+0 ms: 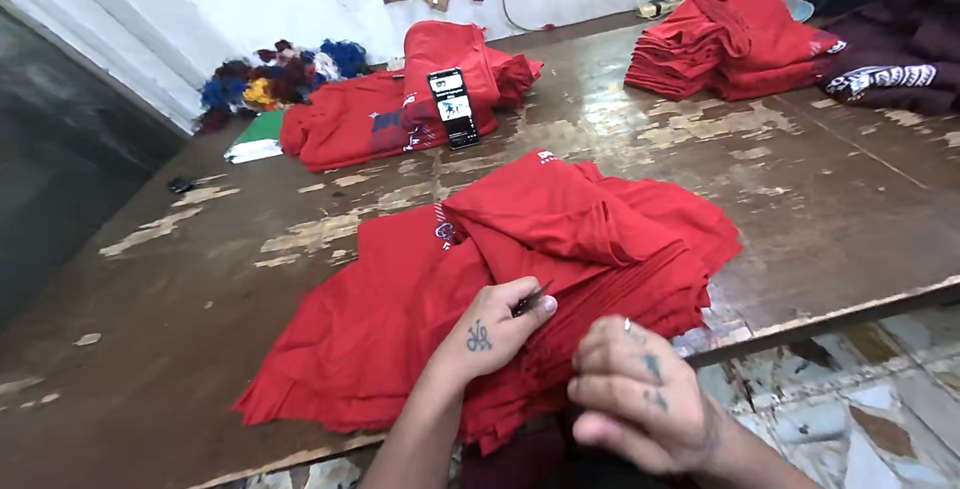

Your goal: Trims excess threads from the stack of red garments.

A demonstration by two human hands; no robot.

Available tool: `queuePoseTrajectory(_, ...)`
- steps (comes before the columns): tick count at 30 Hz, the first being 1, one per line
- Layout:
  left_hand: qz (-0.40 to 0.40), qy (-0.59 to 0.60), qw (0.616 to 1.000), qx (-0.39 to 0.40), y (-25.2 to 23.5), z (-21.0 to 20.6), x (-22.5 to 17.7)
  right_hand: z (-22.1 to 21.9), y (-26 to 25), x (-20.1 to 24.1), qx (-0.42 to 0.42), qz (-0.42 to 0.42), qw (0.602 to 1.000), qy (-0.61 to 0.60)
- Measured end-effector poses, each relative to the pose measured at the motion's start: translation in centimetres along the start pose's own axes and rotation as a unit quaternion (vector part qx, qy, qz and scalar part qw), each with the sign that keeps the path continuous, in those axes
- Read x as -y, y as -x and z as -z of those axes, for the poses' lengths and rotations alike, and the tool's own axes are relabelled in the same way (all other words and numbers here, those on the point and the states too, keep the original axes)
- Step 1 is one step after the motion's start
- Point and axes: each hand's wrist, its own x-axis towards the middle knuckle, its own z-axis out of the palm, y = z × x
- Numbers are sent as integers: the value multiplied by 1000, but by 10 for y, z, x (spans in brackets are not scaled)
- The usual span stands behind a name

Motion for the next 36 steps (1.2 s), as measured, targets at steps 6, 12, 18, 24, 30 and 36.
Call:
queuePoseTrajectory(6,5,108,990,-90,8,-6,4,-27,-1,-48,-3,-80,993,86)
queuePoseTrajectory(12,-31,339,911,-234,8,-39,5,-28,-8,-51,82,-158,974,139)
queuePoseTrajectory(18,-87,378,897,-213,13,-42,17,7,19,-51,75,-97,992,-32)
queuePoseTrajectory(24,-39,450,859,-241,9,-42,16,-2,13,-43,60,-150,987,13)
queuePoseTrajectory(30,-28,398,887,-231,5,-29,7,-31,16,-24,28,-52,998,35)
queuePoseTrajectory(36,39,207,974,-87,5,-24,18,-15,56,27,243,-31,966,-82)
